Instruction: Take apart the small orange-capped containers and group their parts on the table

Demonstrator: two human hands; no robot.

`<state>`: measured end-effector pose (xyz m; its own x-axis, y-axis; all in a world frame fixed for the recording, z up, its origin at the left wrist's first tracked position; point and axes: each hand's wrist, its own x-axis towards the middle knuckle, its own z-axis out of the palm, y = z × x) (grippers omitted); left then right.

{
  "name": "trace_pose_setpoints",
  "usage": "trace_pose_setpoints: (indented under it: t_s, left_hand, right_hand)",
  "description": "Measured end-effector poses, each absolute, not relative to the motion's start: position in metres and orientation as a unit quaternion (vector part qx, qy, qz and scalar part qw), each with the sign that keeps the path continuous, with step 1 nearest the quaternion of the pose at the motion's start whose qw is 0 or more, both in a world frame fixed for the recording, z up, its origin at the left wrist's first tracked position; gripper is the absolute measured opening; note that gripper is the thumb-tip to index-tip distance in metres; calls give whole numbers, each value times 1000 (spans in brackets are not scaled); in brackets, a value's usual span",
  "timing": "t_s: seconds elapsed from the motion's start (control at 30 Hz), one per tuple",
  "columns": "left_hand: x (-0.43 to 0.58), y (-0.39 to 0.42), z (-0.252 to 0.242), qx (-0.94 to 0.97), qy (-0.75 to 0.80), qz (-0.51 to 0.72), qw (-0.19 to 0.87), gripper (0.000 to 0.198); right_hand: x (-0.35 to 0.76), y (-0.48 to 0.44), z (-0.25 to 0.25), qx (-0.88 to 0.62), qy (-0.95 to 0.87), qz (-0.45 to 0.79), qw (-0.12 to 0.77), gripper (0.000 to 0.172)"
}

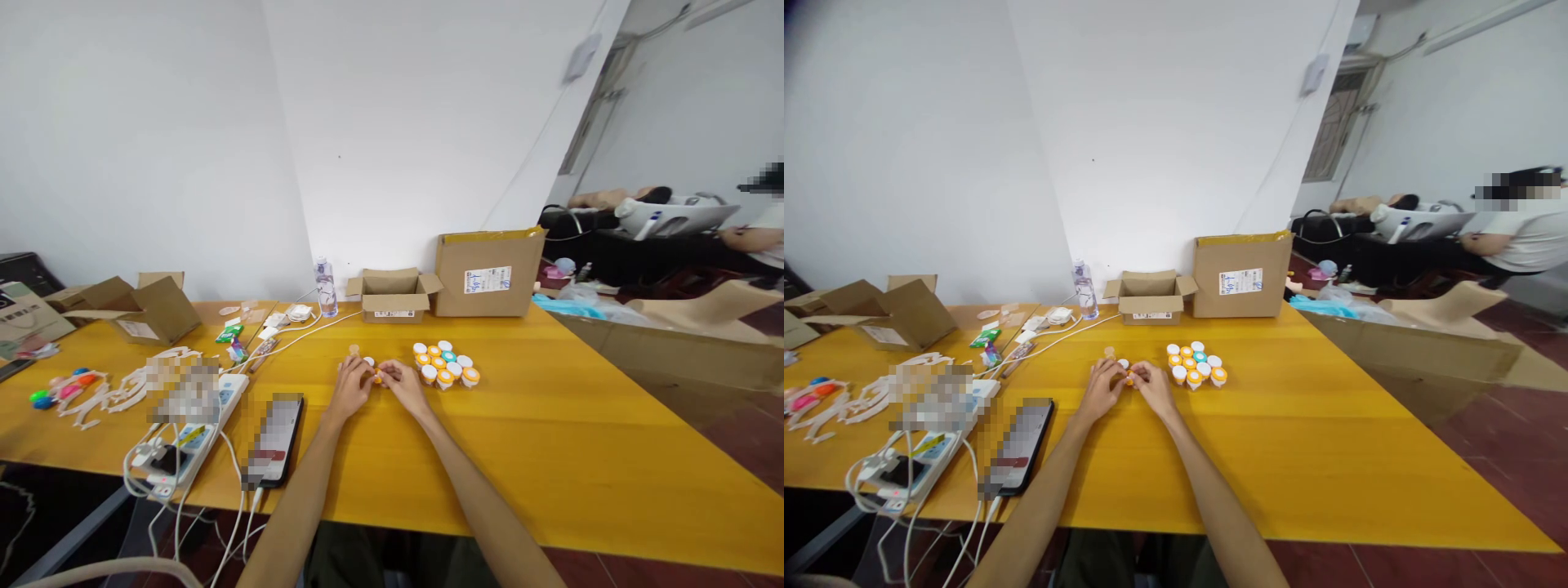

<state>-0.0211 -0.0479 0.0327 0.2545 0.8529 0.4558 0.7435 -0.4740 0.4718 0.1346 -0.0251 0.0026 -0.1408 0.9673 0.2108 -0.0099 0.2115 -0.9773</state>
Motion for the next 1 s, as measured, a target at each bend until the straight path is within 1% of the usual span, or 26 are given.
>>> trace_pose_setpoints:
  t_s: [0.13,0.27,0.4,0.77,0.87,1.0]
  left_hand:
    - [-22,-47,31,788,516,325,78,18]
    - [-22,-46,31,790,511,327,91,14]
    - [-21,-46,32,786,505,341,108,11]
    - [-21,-41,31,766,491,390,143,13]
    - [-22,-41,32,755,502,403,127,13]
    - [-26,-42,31,729,551,400,68,14]
  right_hand:
    - [134,-27,3,-403,-594,468,515,23]
    - [135,-27,4,-409,-600,455,516,21]
    - [135,-27,4,-414,-606,450,509,17]
    - [135,-28,7,-434,-612,428,503,10]
    - [136,-26,7,-446,-598,432,508,9]
    - [138,-25,8,-457,-571,437,524,9]
